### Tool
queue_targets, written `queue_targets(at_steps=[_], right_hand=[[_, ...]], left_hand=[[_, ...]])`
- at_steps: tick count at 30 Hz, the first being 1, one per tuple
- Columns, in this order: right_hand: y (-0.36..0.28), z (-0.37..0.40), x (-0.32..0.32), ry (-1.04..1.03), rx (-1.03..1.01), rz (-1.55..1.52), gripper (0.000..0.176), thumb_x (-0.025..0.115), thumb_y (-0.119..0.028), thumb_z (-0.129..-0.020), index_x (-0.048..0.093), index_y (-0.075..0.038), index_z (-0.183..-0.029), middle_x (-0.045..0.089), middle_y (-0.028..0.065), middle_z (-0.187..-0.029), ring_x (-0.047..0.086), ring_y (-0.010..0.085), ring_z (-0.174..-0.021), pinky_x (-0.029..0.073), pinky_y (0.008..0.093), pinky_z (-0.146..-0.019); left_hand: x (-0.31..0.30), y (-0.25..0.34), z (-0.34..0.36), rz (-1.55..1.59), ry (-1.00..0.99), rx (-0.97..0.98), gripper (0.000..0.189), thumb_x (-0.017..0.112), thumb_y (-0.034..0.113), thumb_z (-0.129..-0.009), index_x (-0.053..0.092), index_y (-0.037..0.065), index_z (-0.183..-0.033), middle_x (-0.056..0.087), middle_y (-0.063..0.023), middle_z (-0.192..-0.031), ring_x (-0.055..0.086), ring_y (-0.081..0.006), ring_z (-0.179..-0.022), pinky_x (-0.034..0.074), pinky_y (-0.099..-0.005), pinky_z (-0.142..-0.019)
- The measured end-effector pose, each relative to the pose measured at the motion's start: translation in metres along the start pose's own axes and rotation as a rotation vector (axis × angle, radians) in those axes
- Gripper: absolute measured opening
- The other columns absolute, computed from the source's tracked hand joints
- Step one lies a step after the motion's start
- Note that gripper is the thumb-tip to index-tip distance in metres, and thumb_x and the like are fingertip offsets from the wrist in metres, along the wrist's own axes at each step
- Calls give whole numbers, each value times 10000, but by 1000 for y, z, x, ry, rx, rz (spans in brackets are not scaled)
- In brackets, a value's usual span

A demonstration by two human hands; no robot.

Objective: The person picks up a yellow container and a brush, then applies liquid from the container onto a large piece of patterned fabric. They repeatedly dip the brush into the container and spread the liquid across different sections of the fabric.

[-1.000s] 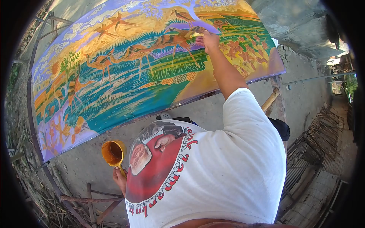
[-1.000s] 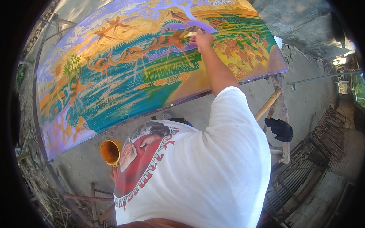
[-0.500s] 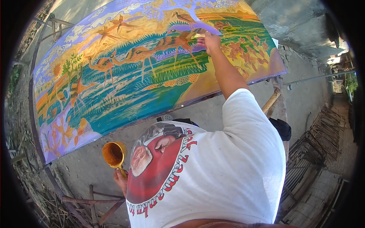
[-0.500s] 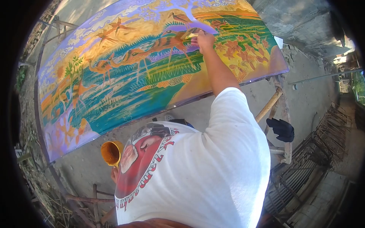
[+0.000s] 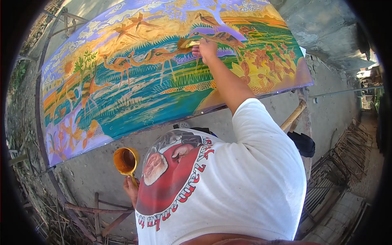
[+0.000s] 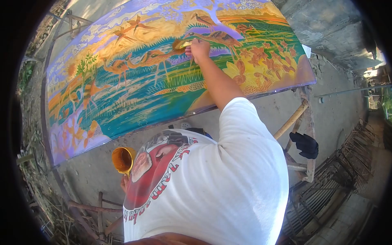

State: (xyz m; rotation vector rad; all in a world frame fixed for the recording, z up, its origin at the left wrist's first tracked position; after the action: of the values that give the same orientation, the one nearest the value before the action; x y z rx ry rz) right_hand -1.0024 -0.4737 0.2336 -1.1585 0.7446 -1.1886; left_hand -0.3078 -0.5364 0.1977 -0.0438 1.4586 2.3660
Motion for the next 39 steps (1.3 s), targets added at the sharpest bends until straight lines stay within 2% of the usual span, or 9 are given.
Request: queue_targets(at_steps=[2, 9, 15, 17, 23, 31, 34, 37, 39], right_hand=[[5, -2, 10, -12, 1, -6, 334, 498, -204, -1029, 556, 111, -1128, 690, 223, -866, 696, 264, -655, 602, 348, -538], [-12, -17, -18, 63, 5, -9, 355, 476, -220, -1053, 521, 108, -1182, 679, 232, -941, 699, 272, -725, 616, 365, -576], [10, -1, 38, -17, 45, -2, 304, 490, -203, -1039, 554, 84, -1119, 687, 190, -843, 690, 266, -644, 606, 382, -551], [14, -2, 46, -87, -31, -12, 291, 489, -203, -1035, 554, 73, -1099, 688, 185, -850, 692, 260, -650, 604, 375, -556], [-9, -19, -17, 75, -44, 7, 314, 483, -202, -1033, 552, 89, -1130, 694, 204, -878, 704, 260, -675, 605, 356, -545], [4, -21, 4, 196, 43, -75, 317, 495, -227, -1035, 571, 73, -1106, 687, 203, -883, 694, 249, -678, 615, 353, -568], [10, -6, 18, -101, -19, 139, 317, 500, -231, -1032, 591, 65, -1101, 686, 200, -870, 693, 252, -677, 608, 355, -578], [1, -3, 7, -225, -36, 229, 328, 501, -243, -1036, 574, 60, -1136, 685, 202, -864, 692, 252, -675, 608, 353, -573], [-2, -9, -5, -163, -32, 220, 335, 503, -249, -1037, 567, 61, -1146, 684, 203, -859, 692, 249, -672, 607, 353, -571]], left_hand=[[4, 9, 4, -1, -134, 57, 323, 555, 342, -1014, 604, 28, -954, 559, -15, -631, 468, -77, -489, 342, -234, -452], [-5, -6, 14, 73, -103, 89, 320, 558, 333, -1016, 610, 24, -957, 557, -9, -627, 478, -74, -501, 347, -233, -460], [-7, -17, 17, 105, -108, 51, 293, 597, 324, -1007, 620, 42, -930, 556, 13, -640, 472, -64, -526, 347, -236, -482], [-10, -22, 12, 78, -148, 69, 290, 597, 320, -1009, 622, 44, -922, 560, 22, -654, 473, -56, -549, 352, -239, -499], [-9, -26, 17, 163, -71, 58, 284, 595, 316, -1011, 622, 44, -931, 562, 27, -660, 472, -51, -558, 356, -236, -507], [-11, -27, 15, 128, -41, 25, 276, 583, 308, -1016, 617, 44, -944, 561, 22, -653, 475, -55, -549, 354, -235, -499], [-12, -28, 11, 116, -39, 15, 268, 575, 302, -1019, 614, 45, -952, 560, 18, -647, 477, -58, -541, 353, -235, -493], [-6, -13, 14, 93, -57, 23, 261, 565, 296, -1021, 608, 49, -950, 559, 10, -639, 478, -64, -531, 352, -235, -487], [-4, -10, 18, 84, -68, 41, 260, 561, 295, -1021, 604, 51, -943, 558, 6, -637, 479, -68, -527, 352, -235, -485]])
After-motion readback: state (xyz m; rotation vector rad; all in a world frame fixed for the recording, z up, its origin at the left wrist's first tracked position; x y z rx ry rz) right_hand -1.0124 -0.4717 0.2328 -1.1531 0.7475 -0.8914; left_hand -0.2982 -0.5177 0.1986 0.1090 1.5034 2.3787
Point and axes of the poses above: each hand's wrist, its own z-axis away from the middle knuckle, its own x-axis out of the palm, y = z × x, the point moved 2 cm from there along -z, towards the middle knuckle
